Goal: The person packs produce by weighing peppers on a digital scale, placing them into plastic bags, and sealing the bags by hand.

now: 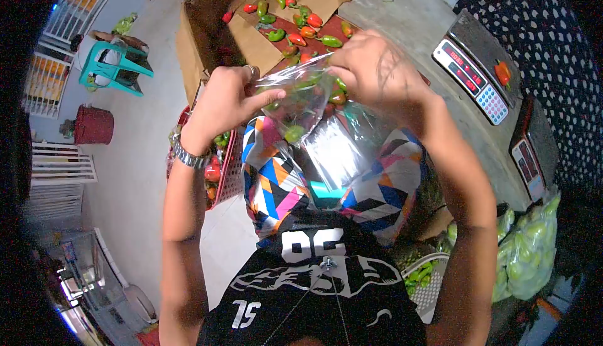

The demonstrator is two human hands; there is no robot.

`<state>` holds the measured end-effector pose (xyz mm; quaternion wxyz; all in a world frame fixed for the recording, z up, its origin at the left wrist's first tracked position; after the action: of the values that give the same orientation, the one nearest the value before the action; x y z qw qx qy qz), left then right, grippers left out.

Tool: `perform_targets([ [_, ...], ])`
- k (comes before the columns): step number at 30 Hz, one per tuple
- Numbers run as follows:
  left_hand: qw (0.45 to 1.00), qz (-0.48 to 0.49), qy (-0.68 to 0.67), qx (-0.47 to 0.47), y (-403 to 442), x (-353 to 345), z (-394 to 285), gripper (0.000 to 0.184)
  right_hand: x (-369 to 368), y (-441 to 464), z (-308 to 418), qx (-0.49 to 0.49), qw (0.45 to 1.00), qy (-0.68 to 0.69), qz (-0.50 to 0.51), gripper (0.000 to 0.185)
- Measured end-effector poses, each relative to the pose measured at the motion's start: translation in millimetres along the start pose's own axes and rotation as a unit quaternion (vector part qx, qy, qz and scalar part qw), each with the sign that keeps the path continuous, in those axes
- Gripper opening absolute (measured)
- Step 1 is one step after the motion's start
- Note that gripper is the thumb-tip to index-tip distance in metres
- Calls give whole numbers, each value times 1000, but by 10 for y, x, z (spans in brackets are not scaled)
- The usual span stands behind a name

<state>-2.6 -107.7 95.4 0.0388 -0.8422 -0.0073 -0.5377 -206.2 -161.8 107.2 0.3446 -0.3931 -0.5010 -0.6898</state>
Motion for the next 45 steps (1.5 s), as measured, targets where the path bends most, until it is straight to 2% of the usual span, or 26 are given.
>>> perform_targets([
  [1, 999, 25, -15, 27, 24, -10, -59, 64, -25, 16, -51, -25, 998, 63, 2, 15],
  [4, 998, 21, -43, -45, 130, -215, -245, 65, 11, 192, 126, -56, 982, 169, -68, 17],
  [5, 985, -21, -125, -121, 112, -227, -374, 55, -7, 251, 178, -61, 973, 206, -84, 17],
  [6, 976, -51, -132, -166, 194, -297, -429, 44, 18, 292, 195, -47, 966, 226, -117, 17],
  [8, 965, -65, -205, -149, 224, -279, -410, 34, 54, 305, 202, -22, 947, 264, -183, 18],
  [10, 961, -39, -243, -122, 237, -220, -418, 24, 106, 144, 34, -62, 848, 413, -326, 49],
  [11, 962, -17, -254, -104, 239, -207, -403, 18, -43, 55, -40, -101, 874, 387, -278, 58],
  [13, 965, -24, -232, -116, 190, -112, -563, 17, -570, -5, -54, -145, 870, 454, -124, 69],
  [15, 970, -16, -206, -125, 169, -75, -706, 26, -942, -67, -153, -79, 860, 485, -134, 59],
  [16, 949, -48, -285, -124, 210, -33, -651, 33, -1130, -103, -199, -47, 853, 501, -137, 54],
  [18, 887, -108, -437, -108, 277, -91, -373, 51, -1217, -52, -232, -168, 752, 617, -157, 35],
  [19, 878, -59, -465, -99, 316, -215, -216, 87, -1291, -85, -226, -252, 685, 664, -159, 26],
  [20, 910, -77, -401, -64, 297, -387, -6, 104, -1356, -132, -209, -333, 610, 698, -172, 26],
  [21, 900, 46, -430, -41, 263, -675, 89, 108, -1366, -38, -166, -253, 580, 752, -185, 30],
  [22, 886, 107, -451, -38, 206, -915, 125, 109, -1364, 40, -105, -171, 541, 800, -196, 35],
  [23, 868, 166, -467, -31, 139, -1156, 162, 110, -1512, 70, -137, -169, 488, 829, -215, 41],
  [25, 806, 252, -535, 6, 19, -1536, 166, 101, -1446, 164, 38, -184, 449, 851, -199, 43],
  [26, 739, 338, -580, 52, -69, -1695, 135, 94, -1428, 194, 106, -191, 429, 862, -191, 43],
  [28, 707, 377, -594, 75, -163, -1824, 45, 64, -1660, 156, 60, -183, 433, 866, -169, 44],
  [30, 666, 404, -623, 78, -192, -1900, -62, 54, -1622, 140, 110, -162, 410, 883, -161, 44],
  [31, 665, 416, -615, 81, -196, -1916, -78, 51, -1632, 62, 62, -206, 431, 861, -177, 44],
  [35, 671, 443, -590, 79, -205, -2024, -79, 37, -1419, 54, 162, -237, 459, 843, -150, 45],
  [38, 679, 457, -574, 29, -245, -2073, -73, 27, -1454, 45, 197, -247, 426, 864, -104, 46],
  [41, 666, 432, -608, -6, -289, -2055, -20, 23, -1501, -59, 43, -269, 462, 838, -109, 47],
  [43, 655, 414, -632, -8, -287, -2074, 100, 24, -1575, -144, -29, -272, 443, 846, -124, 47],
  [45, 679, 408, -610, 6, -321, -2079, 168, 21, -1592, -209, -37, -283, 440, 843, -124, 47],
])
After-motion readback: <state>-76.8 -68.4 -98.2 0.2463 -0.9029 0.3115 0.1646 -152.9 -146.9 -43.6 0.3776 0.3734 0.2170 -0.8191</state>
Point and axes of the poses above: each hand's wrist, its own y-axis towards the middle knuckle, its own x-axis out of the back of the hand, z = x × y, the point moved 7 cm from there along y, towards the middle knuckle, and after that the axes turned 13 degrees about x, right-handed, at the moved point
